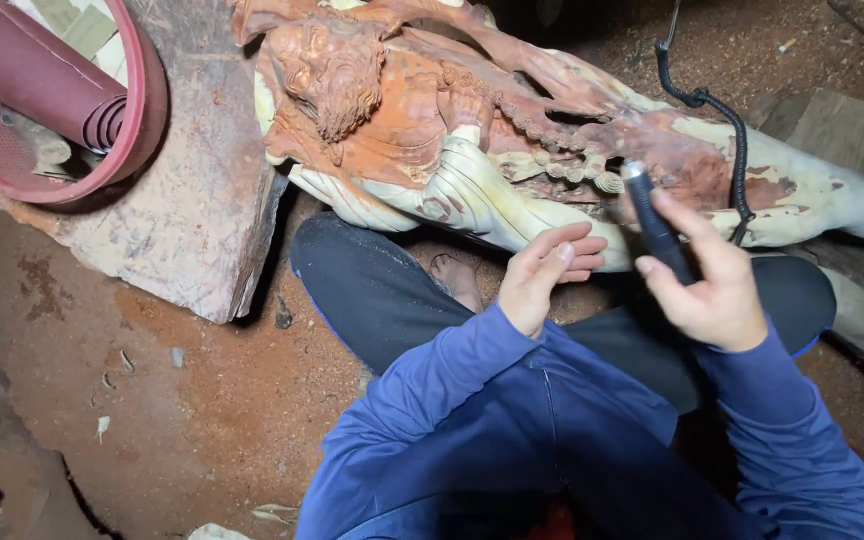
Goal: Carving intricate details into a wooden sculpture of a figure using a handheld rotary tool
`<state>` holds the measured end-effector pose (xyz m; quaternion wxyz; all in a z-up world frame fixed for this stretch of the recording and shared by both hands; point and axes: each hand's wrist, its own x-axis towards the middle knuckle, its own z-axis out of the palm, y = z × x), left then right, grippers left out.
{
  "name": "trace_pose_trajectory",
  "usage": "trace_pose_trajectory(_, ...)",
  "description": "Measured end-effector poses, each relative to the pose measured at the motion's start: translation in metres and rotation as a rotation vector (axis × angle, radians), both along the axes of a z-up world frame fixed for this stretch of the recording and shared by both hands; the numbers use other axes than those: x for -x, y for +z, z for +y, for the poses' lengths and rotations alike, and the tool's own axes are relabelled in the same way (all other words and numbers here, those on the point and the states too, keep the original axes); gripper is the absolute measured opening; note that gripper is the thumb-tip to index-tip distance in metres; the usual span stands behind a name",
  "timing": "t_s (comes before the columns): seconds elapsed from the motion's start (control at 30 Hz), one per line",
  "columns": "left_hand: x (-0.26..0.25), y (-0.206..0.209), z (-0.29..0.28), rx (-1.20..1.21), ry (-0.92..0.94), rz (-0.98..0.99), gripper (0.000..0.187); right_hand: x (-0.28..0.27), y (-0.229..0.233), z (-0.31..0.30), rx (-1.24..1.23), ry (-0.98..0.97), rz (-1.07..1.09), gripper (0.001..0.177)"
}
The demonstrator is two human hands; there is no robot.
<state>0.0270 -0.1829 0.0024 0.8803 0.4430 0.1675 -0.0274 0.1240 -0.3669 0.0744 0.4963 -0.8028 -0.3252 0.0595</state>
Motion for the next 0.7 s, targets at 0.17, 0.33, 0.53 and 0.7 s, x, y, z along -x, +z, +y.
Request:
trace_pose_trajectory(0.17, -0.013, -0.012, -0.007, -0.028, 0.228, -0.077, 0.045, 0.014, 0.001, 0.03, -0.051, 0.026, 0.028, 0.061)
trace_pose_trajectory(0.33, -0.024, 0.034, -0.001, -0.104, 0.238, -0.16, 0.036, 0.021, -0.007, 0.036, -0.103, 0.053, -0.046, 0.055)
trace_pose_trajectory(0.53, -0.029, 0.031, -0.017, 0.047, 0.239, -0.216, 0.037, 0.025, -0.02, 0.023, -0.11, 0.046, -0.061, 0.054)
trace_pose_trajectory(0.7, -0.022, 0.024, -0.031, 0.06, 0.207, -0.204, 0.032, 0.032, -0.034, 0.006, -0.11, 0.028, -0.035, 0.055)
